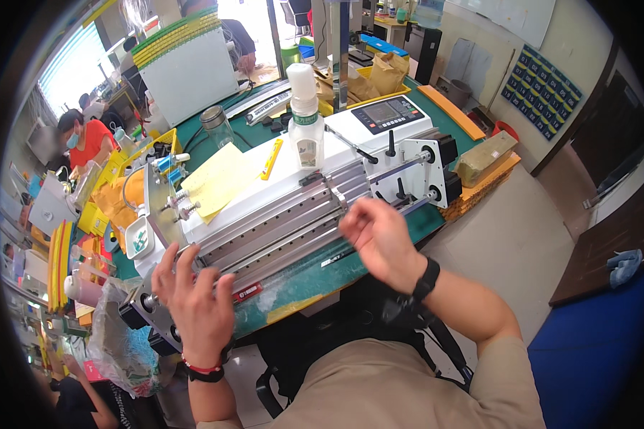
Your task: The recorder is working at an electronics assembly station, interacting with a piece of equipment and a mesh-back chair.
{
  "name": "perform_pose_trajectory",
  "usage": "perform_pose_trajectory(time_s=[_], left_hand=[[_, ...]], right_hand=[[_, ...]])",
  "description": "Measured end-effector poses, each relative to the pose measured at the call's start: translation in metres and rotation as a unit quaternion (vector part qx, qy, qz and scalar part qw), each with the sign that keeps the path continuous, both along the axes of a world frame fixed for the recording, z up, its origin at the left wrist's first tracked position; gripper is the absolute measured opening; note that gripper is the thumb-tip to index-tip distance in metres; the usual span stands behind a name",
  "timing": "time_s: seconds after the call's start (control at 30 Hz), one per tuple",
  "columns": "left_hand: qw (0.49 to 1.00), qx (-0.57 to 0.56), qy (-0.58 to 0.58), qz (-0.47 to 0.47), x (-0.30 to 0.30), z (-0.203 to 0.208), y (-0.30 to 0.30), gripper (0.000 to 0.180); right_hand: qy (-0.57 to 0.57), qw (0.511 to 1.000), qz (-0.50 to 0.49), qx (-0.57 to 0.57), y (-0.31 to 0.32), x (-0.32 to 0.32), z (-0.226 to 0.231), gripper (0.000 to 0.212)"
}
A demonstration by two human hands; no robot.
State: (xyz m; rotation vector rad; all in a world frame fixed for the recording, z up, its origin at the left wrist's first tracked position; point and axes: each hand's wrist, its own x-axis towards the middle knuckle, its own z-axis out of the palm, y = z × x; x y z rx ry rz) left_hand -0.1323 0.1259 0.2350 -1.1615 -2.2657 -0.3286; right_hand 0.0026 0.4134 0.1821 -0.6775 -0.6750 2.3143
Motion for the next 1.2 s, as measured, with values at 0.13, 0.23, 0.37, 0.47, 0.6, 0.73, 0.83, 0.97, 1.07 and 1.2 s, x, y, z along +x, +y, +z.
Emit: perform_pose_trajectory(time_s=[0.13,0.23,0.37,0.47,0.6,0.73,0.83,0.97,1.07,1.2], left_hand=[[0.969,0.16,-0.16,-0.1,-0.007,0.004,-0.061,0.036],[0.959,0.177,-0.175,-0.136,0.042,0.038,-0.007,0.026],[0.922,0.123,-0.243,-0.277,0.087,0.036,0.084,0.011],[0.856,0.116,-0.334,-0.376,0.103,0.015,0.139,0.017],[0.821,0.073,-0.345,-0.449,0.141,-0.006,0.205,0.04],[0.813,-0.001,-0.315,-0.49,0.149,-0.042,0.257,0.058],[0.814,-0.039,-0.299,-0.497,0.164,-0.058,0.299,0.065],[0.825,-0.056,-0.268,-0.494,0.173,-0.072,0.339,0.078],[0.836,-0.057,-0.248,-0.486,0.176,-0.08,0.361,0.083],[0.843,-0.098,-0.231,-0.475,0.167,-0.092,0.358,0.09]], right_hand=[[0.065,0.909,0.395,0.113,-0.047,0.03,0.031,0.016],[0.034,0.753,0.35,0.555,-0.045,0.048,0.04,0.015],[0.023,0.609,0.141,0.78,-0.019,0.076,0.038,0.018],[-0.033,0.597,0.087,0.797,0.018,0.12,0.033,0.015],[-0.134,0.561,0.029,0.817,0.078,0.197,0.036,0.011],[-0.396,0.573,-0.133,0.705,0.192,0.268,0.007,0.009],[-0.471,0.612,-0.213,0.599,0.303,0.302,-0.023,0.019],[-0.463,0.618,-0.265,0.578,0.389,0.291,-0.047,0.021],[-0.467,0.567,-0.277,0.619,0.427,0.276,-0.079,0.021],[-0.435,0.645,-0.237,0.582,0.411,0.269,-0.085,0.017]])
